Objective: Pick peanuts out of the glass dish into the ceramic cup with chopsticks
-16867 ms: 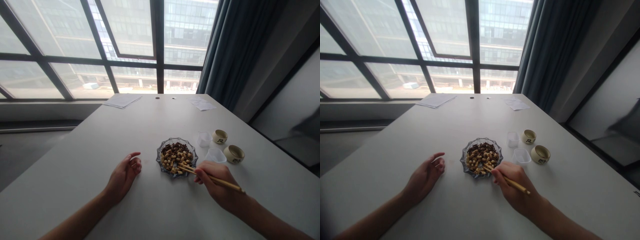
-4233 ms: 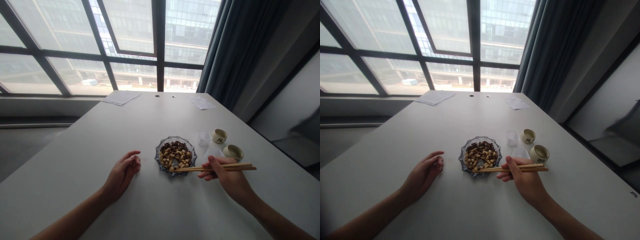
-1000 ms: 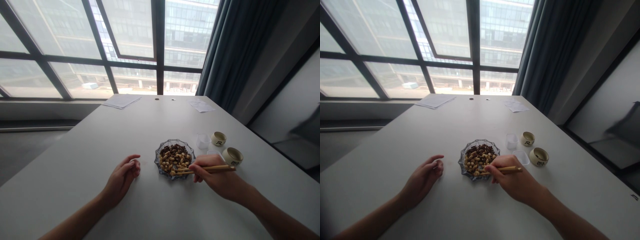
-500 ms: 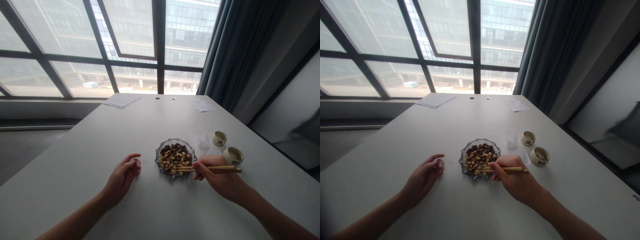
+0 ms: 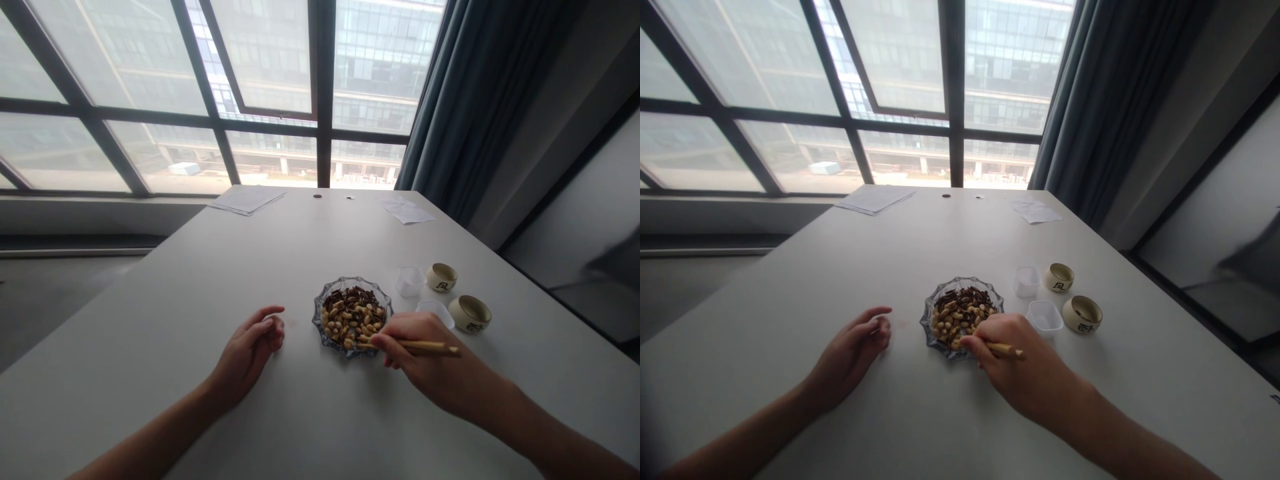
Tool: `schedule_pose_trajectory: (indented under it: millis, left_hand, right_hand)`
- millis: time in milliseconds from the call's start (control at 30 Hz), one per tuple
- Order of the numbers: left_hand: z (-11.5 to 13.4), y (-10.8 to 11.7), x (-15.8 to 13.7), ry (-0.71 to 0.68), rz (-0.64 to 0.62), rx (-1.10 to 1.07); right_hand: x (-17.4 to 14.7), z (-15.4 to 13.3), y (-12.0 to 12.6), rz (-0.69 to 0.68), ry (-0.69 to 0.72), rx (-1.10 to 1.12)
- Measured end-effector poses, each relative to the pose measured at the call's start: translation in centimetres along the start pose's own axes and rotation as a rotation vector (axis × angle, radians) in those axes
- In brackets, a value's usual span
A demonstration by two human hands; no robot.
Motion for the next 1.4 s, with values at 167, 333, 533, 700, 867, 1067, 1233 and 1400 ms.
schedule_pose_trajectory:
  millis: [167,333,533,700,867,1067,1233,1400]
  left_hand:
    - [0.0,-0.1,0.1,-0.007,-0.024,0.003]
    - [0.0,-0.2,0.0,-0.010,-0.027,0.000]
    - [0.0,0.0,0.0,-0.005,-0.017,-0.010]
    - [-0.2,0.0,0.1,-0.004,-0.030,-0.014]
    - [-0.2,0.0,0.2,-0.013,-0.052,-0.009]
    - [-0.1,0.1,0.1,-0.007,-0.055,-0.010]
    - [-0.2,0.1,0.1,-0.002,-0.052,-0.006]
    - [-0.2,0.2,0.3,-0.015,-0.049,0.004]
  right_hand:
    - [0.2,-0.2,-0.3,0.002,-0.034,-0.038]
    - [0.4,-0.2,-0.9,0.014,-0.036,-0.034]
    - [-0.1,-0.1,-1.5,0.013,-0.009,-0.063]
    - [-0.5,-0.3,-1.9,-0.009,0.030,-0.116]
    - [-0.3,-0.7,-1.7,0.051,0.037,-0.090]
    - [-0.9,1.2,-0.5,0.145,-0.059,0.133]
    - [-3.4,5.1,1.7,0.310,-0.209,0.382]
    - [-4.2,5.0,2.5,0.291,-0.103,0.364]
Point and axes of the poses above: each hand's wrist, its own x-axis towards the middle knuckle, its own y-axis out of the back of the hand, z = x × y, the point moved 7 cm from there along x, towards the middle knuckle, and after that the axes turned 6 degrees about -x, right-handed, at the moved point
